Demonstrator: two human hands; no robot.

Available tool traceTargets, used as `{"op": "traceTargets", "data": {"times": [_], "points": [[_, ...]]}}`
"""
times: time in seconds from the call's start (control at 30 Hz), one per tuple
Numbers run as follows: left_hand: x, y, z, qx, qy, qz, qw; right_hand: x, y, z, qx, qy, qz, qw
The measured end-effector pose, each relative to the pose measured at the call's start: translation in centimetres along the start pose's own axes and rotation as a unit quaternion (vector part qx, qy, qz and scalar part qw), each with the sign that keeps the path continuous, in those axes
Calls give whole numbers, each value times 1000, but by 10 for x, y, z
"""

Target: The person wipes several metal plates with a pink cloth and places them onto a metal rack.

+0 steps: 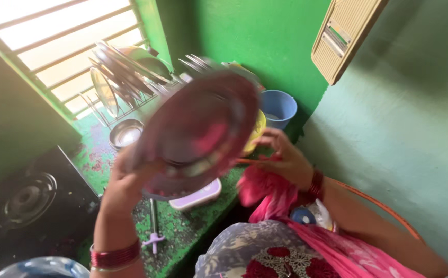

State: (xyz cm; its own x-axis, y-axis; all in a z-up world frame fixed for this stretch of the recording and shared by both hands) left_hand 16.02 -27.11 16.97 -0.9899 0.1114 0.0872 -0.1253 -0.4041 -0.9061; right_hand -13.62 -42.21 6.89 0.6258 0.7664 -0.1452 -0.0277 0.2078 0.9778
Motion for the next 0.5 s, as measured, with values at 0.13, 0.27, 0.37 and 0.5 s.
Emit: {"op": "traceTargets", "data": {"times": [0.13, 0.27, 0.37, 0.5], "points": [[21, 15, 21, -41, 181, 29, 982, -27, 11, 9, 25, 13, -90, 996], [-7, 5, 53, -35, 167, 26, 985, 19, 87, -3, -240, 49, -363, 899], [-42, -35, 89, 80, 70, 361, 927, 52, 105, 15, -252, 58, -539, 802], [-81, -54, 133, 141, 36, 465, 873, 73, 125, 62, -233, 20, -571, 787]]}}
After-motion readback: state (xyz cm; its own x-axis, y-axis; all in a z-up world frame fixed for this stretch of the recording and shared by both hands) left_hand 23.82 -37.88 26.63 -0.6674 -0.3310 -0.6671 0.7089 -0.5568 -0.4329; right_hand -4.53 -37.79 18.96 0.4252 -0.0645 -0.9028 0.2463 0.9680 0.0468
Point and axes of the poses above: each hand's wrist, its own z-axis towards the middle knuckle, its own x-axis out of the palm, y = z × x, the point moved 10 cm from there along z, towards the middle knuckle, and after that the axes turned 13 degrees about y, right-handed, at the moved point
